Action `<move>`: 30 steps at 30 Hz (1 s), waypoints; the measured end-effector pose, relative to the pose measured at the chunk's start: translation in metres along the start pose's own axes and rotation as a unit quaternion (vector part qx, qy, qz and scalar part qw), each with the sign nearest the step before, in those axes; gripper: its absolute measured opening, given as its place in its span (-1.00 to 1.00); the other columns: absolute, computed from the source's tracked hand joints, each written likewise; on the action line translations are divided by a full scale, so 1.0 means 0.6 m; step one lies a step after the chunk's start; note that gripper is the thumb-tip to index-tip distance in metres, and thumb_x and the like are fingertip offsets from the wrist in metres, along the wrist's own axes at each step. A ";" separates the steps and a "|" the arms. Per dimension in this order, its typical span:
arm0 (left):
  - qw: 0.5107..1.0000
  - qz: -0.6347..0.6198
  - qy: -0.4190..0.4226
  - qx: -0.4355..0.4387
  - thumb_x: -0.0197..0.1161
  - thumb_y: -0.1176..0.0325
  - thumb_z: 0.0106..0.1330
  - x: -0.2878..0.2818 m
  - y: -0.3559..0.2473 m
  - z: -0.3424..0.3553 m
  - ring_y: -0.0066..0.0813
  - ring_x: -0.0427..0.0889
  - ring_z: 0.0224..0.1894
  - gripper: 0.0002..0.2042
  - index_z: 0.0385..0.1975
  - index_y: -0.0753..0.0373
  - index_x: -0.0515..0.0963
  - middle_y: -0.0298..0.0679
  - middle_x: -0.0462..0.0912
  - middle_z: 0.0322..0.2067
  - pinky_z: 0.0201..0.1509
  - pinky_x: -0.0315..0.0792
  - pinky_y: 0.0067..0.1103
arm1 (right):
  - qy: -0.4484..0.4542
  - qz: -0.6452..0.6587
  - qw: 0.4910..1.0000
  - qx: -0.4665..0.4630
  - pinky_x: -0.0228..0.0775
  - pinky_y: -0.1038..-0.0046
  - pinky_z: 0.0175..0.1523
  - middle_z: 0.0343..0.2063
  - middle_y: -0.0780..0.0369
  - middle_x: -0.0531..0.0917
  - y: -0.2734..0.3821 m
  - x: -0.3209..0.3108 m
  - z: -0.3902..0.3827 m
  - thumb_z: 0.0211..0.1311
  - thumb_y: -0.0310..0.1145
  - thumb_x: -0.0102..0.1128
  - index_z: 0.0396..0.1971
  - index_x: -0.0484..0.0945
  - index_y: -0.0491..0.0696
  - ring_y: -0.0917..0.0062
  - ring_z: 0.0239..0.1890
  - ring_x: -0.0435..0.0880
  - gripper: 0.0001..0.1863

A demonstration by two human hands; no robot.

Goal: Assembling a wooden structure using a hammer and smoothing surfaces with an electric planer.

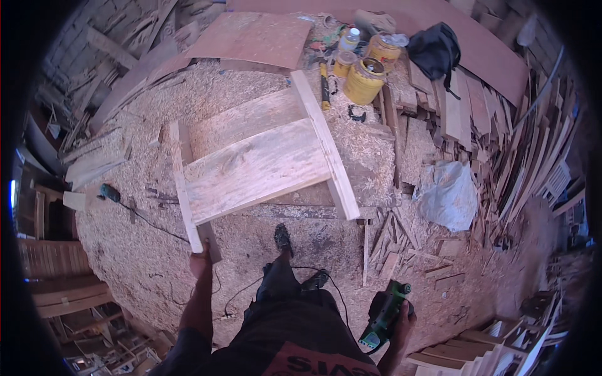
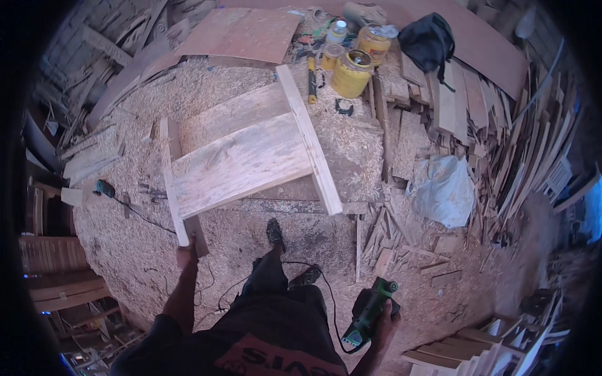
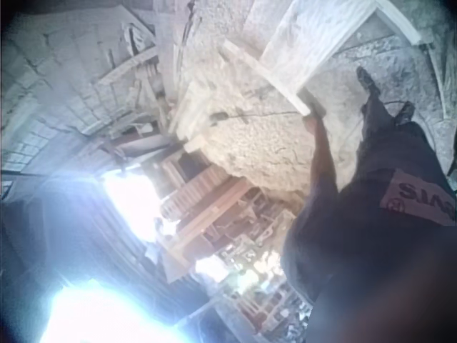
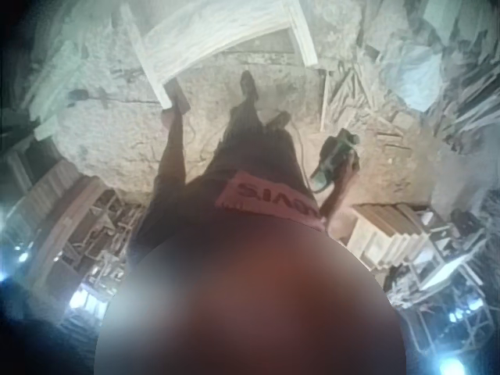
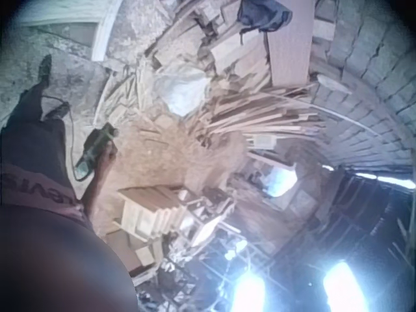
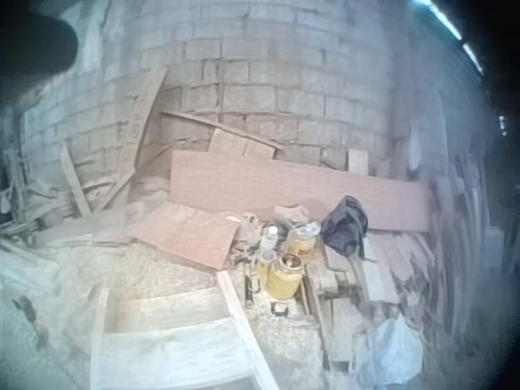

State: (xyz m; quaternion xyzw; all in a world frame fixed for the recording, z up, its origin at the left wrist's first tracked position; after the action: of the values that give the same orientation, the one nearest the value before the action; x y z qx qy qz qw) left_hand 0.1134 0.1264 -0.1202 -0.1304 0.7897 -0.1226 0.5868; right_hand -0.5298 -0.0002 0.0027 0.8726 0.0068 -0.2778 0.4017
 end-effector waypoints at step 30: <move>0.791 0.034 0.457 0.405 0.39 -0.13 0.22 0.101 -0.629 0.055 -0.14 0.61 0.15 -0.37 0.11 0.26 0.61 -0.01 0.67 0.06 0.25 0.40 -0.36 | 0.038 0.007 0.998 0.056 0.40 0.43 -0.26 -0.37 0.22 0.66 -0.039 0.216 -0.193 0.41 0.02 0.14 -0.03 0.63 -0.23 0.57 -0.39 0.53 -0.46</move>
State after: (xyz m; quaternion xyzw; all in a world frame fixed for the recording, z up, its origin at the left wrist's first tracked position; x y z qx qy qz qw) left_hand 0.1518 -0.2497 -0.0531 0.2171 0.8478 -0.4565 0.1603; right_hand -0.3703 0.0698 -0.0167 0.9036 0.0003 -0.2412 0.3540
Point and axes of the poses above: each hand's wrist, its own z-axis towards the middle knuckle, its own x-axis out of the palm, y = z × x, the point moved 4 cm from there along z, towards the middle knuckle
